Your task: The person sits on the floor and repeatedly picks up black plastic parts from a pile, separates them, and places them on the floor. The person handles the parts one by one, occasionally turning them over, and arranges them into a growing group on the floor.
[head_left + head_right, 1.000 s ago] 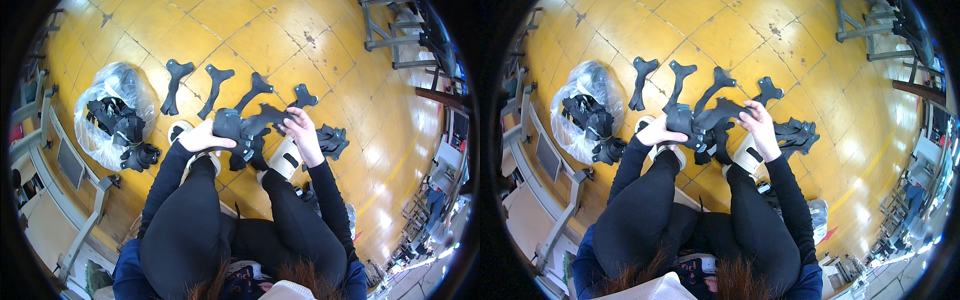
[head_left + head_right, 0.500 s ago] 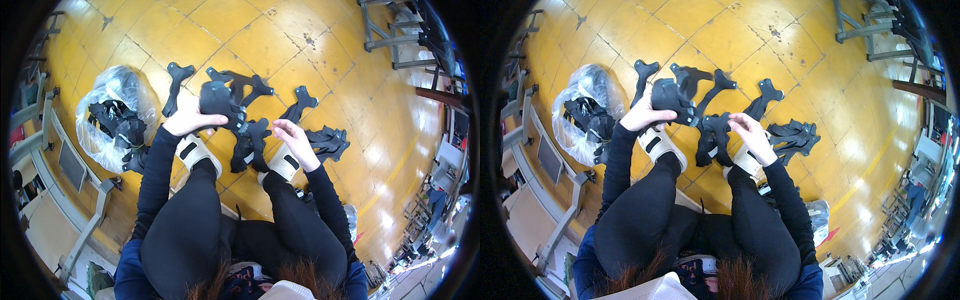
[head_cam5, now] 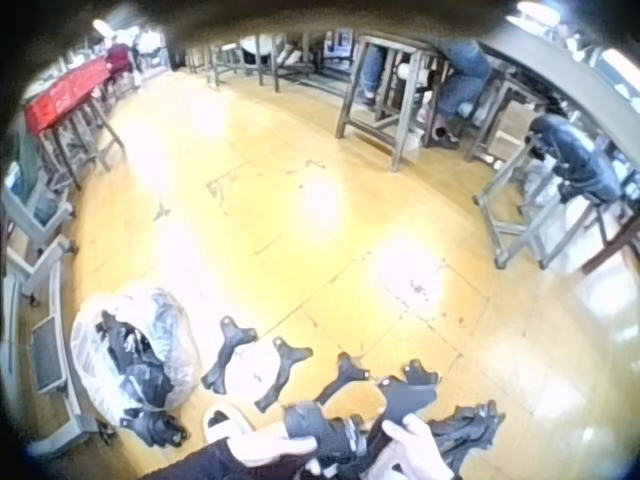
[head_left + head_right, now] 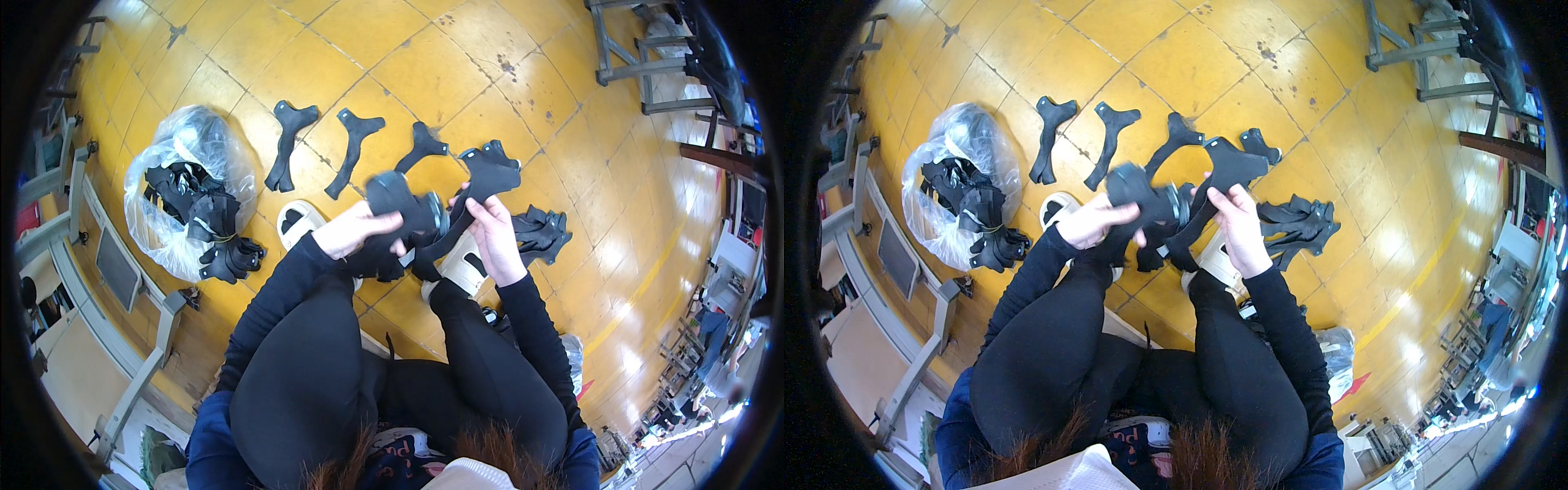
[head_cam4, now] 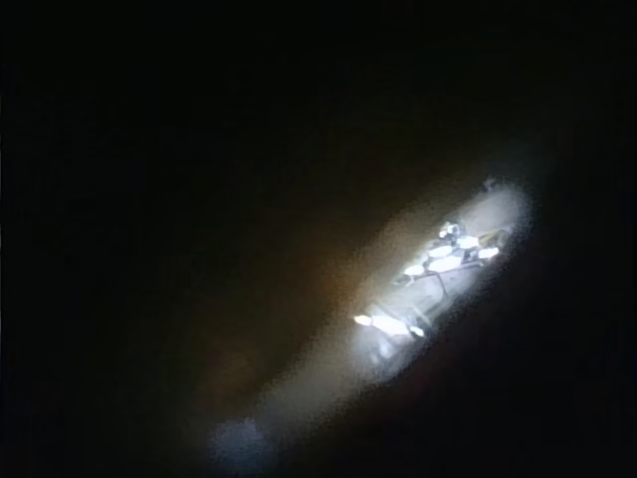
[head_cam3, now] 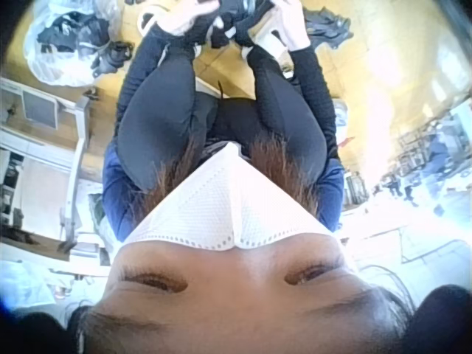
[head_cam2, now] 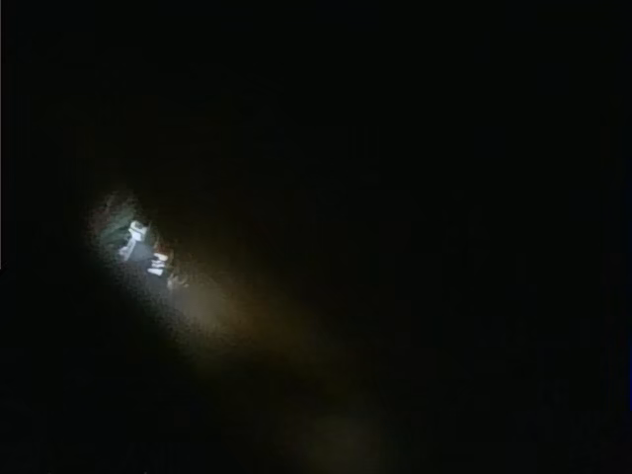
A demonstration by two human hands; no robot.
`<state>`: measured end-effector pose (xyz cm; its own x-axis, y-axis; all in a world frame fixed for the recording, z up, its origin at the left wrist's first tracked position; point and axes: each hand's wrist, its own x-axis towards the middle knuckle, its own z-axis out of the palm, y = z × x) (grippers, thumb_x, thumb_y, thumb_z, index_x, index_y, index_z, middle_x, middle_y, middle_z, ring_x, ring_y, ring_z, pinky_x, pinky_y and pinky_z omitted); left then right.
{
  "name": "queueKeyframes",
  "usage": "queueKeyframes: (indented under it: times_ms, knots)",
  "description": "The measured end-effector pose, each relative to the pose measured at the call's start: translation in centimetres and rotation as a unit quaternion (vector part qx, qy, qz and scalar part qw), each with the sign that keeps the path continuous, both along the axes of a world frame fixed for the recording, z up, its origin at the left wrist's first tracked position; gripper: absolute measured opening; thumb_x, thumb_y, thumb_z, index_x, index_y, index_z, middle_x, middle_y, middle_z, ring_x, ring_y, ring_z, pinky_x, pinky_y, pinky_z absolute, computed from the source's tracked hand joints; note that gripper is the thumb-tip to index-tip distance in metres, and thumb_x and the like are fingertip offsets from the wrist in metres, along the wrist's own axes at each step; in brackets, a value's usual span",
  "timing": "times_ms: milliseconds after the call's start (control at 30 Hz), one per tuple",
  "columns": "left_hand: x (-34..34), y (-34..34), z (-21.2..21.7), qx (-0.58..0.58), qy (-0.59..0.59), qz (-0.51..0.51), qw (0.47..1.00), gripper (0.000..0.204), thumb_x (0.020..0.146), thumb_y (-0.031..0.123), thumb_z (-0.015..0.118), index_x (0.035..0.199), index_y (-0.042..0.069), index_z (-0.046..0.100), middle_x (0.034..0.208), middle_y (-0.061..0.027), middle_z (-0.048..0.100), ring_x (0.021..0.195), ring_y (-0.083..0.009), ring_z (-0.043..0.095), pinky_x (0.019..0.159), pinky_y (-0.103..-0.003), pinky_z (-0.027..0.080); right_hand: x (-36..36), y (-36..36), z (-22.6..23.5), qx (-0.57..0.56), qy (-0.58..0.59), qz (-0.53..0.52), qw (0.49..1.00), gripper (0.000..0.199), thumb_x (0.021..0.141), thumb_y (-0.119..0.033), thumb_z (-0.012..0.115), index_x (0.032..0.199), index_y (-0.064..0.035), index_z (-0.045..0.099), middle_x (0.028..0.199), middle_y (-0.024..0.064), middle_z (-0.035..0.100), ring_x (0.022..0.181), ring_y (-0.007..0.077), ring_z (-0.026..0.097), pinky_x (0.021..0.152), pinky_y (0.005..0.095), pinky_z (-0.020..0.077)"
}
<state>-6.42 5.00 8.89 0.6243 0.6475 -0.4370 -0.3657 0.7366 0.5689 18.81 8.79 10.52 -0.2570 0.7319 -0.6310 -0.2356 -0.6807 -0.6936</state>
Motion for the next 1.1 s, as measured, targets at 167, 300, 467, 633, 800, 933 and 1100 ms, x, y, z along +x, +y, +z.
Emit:
queueKeyframes:
  times_ms: [167,300,467,633,800,933,1100]
  knots:
    - [-0.2,0.7,-0.9,-0.098,0.026,0.216,0.971,0.035,0.098,0.020,0.050,0.125,-0.003,0.051,0.112,-0.0136,0.065,0.096,-0.0177,0.064,0.087,-0.031,0.051,0.8,0.1,0.2,0.065,-0.068,0.043,0.995,0.029,0.095,-0.008,0.053,0.123,0.0001,0.054,0.111,0.0071,0.062,0.105,0.0147,0.058,0.095,0.0312,0.0436]
    - [0.3,0.5,-1.4,-0.014,0.028,0.185,0.982,0.043,0.093,0.016,0.058,0.130,-0.001,0.047,0.122,-0.0106,0.059,0.107,-0.0180,0.059,0.096,-0.031,0.045,-0.7,-1.6,0.6,0.075,-0.041,0.121,0.989,0.010,0.092,-0.012,0.062,0.094,-0.0033,0.058,0.092,-0.0025,0.059,0.085,0.0062,0.050,0.079,0.0239,0.0414]
    - [1.8,-0.6,-0.3,-0.041,-0.021,0.124,0.991,0.051,0.090,0.007,0.061,0.137,0.004,0.042,0.133,-0.0061,0.052,0.121,-0.0167,0.049,0.104,-0.032,0.038,-3.2,-2.5,2.6,0.169,-0.214,0.336,0.901,0.022,0.094,-0.017,0.057,0.087,0.0033,0.054,0.071,0.0112,0.053,0.065,0.0152,0.050,0.062,0.0305,0.0426]
    - [2.0,-1.0,-1.3,0.009,0.039,0.120,0.992,0.044,0.092,0.016,0.064,0.131,0.003,0.049,0.125,-0.0028,0.058,0.112,-0.0113,0.052,0.097,-0.029,0.041,-3.0,-2.4,2.2,0.233,-0.256,0.365,0.864,0.026,0.095,-0.019,0.055,0.080,0.0021,0.058,0.068,0.0094,0.060,0.063,0.0159,0.058,0.059,0.0308,0.0441]
    - [1.7,-0.6,-1.8,0.022,0.126,0.142,0.982,0.047,0.090,0.007,0.063,0.134,0.004,0.046,0.131,-0.0060,0.054,0.119,-0.0153,0.051,0.102,-0.033,0.040,-2.5,-2.2,1.9,0.236,-0.254,0.304,0.887,0.015,0.094,-0.012,0.055,0.095,0.0013,0.060,0.084,0.0080,0.065,0.078,0.0133,0.062,0.071,0.0266,0.0486]
    - [1.4,-0.3,-1.4,0.051,0.105,0.147,0.982,0.046,0.087,0.007,0.066,0.130,0.004,0.049,0.126,-0.0052,0.057,0.116,-0.0147,0.053,0.101,-0.032,0.040,-2.0,-1.3,2.2,0.250,-0.245,0.149,0.925,0.020,0.090,-0.001,0.059,0.110,-0.0013,0.056,0.093,0.0044,0.064,0.086,0.0088,0.059,0.078,0.0242,0.0473]
    - [1.7,-0.3,-1.0,0.060,0.105,0.148,0.982,0.047,0.085,0.008,0.069,0.128,0.004,0.050,0.124,-0.0044,0.058,0.114,-0.0141,0.053,0.099,-0.031,0.041,-1.9,-0.2,3.7,0.390,-0.290,0.176,0.856,0.032,0.080,0.002,0.067,0.110,-0.0020,0.058,0.090,0.0059,0.057,0.077,0.0127,0.057,0.073,0.0246,0.0466]
